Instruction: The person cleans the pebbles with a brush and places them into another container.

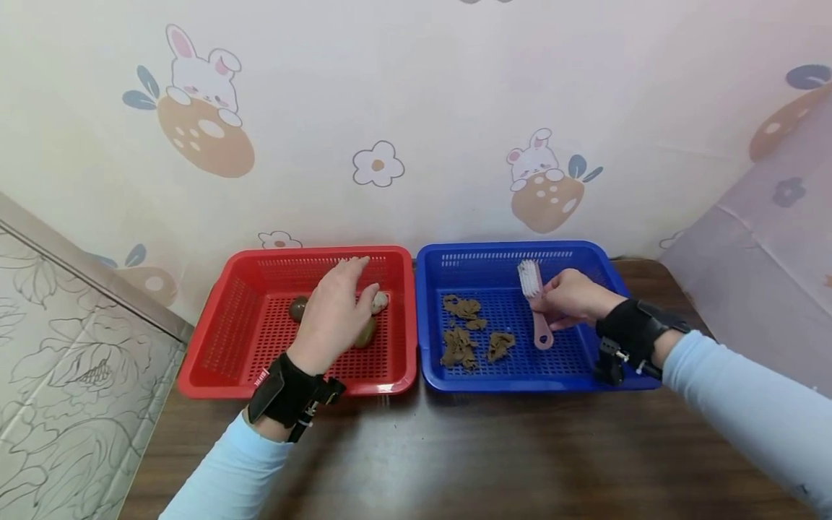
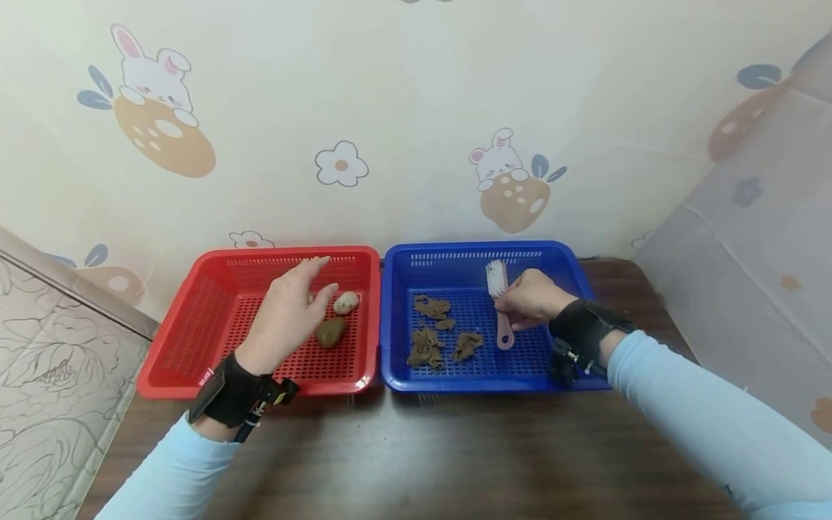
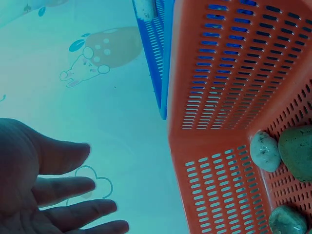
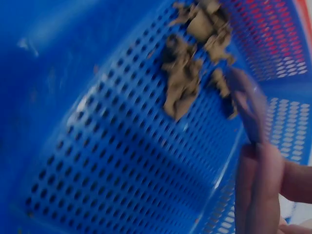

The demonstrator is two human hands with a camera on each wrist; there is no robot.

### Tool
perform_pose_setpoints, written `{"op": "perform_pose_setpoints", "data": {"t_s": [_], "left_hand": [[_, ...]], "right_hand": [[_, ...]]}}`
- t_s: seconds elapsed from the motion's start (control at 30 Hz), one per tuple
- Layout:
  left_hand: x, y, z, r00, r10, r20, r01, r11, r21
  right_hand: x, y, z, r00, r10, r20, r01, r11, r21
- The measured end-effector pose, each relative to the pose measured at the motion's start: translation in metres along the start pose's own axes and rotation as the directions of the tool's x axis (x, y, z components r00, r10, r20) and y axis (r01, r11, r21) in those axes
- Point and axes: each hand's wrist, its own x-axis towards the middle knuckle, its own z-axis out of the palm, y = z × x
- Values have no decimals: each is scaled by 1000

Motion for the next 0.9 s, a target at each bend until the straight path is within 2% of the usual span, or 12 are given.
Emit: {"op": "perform_pose_setpoints", "data": {"t_s": [0.13, 0.23, 0.53, 0.73, 0.9], "left_hand": [[-4, 4, 0, 997, -35, 64, 33, 999, 35], [-7, 5, -1, 995, -45, 89, 41, 998, 47], [-15, 5, -1, 983, -103, 154, 95, 994, 62], [-19, 1, -4, 984, -101, 144, 89, 992, 85], [-24, -4, -13, 983, -127, 136, 118, 991, 68]], "right_hand": [[9, 7, -6, 997, 58, 53, -56, 997, -51], [15, 10, -7, 992, 104, 69, -98, 991, -90], [22, 22, 6, 978, 155, 140, -138, 983, -125], [26, 30, 14, 983, 151, 105, -128, 970, -206], [25, 28, 17, 986, 160, 53, -141, 954, -265]]}}
